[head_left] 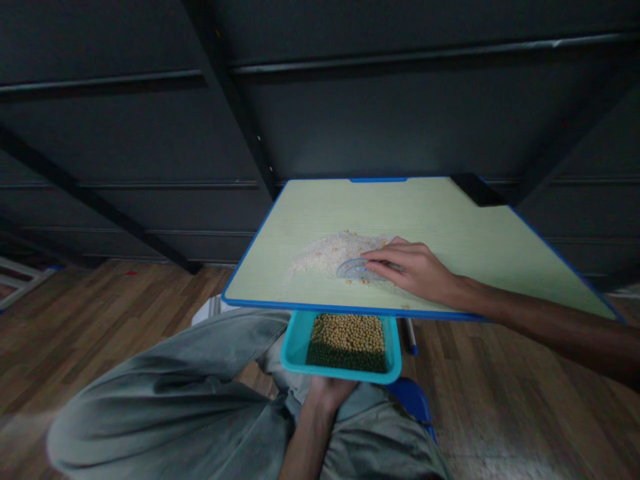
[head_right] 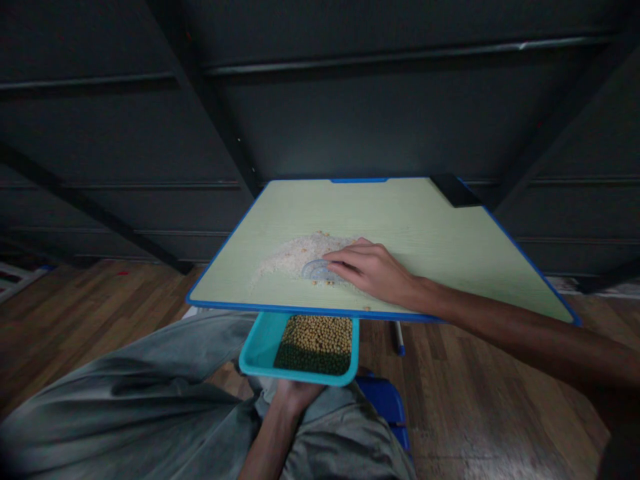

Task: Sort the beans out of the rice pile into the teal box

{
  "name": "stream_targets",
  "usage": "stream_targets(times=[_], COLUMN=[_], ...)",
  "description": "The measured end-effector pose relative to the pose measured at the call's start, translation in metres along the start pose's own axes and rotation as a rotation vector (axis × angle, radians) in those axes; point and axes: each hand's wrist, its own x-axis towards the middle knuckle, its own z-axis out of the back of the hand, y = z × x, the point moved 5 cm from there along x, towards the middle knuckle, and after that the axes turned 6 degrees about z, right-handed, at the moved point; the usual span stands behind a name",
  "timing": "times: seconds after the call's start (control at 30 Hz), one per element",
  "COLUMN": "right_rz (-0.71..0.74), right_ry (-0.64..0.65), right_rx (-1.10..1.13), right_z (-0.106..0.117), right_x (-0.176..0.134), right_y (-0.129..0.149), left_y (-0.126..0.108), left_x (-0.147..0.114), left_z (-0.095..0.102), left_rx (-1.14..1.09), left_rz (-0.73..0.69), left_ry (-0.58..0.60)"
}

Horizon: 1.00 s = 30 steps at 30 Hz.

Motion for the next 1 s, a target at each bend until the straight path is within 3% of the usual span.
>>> stream_targets(times=[0.2, 0.73, 1.0], right_rz=[0.045, 0.104, 0.138], right_ry=[0.031, 0.037, 0.067], right_rx=[0.034, 0.119, 0.136], right_z=[-0.004, -0.004, -0.005], right_x=[-0.001, -0.004, -0.006], right_y=[0.003, 0.015, 0.019], left_y=[0.0, 0.0, 0.001], left_x=[0.003, -0.001, 0.003], left_z=[0.009, -0.012, -0.01], left_rx=[-0.026, 0.0, -0.06], left_rz=[0.0, 0.01, -0.007], left_ry=[-0.069, 0.033, 0.041])
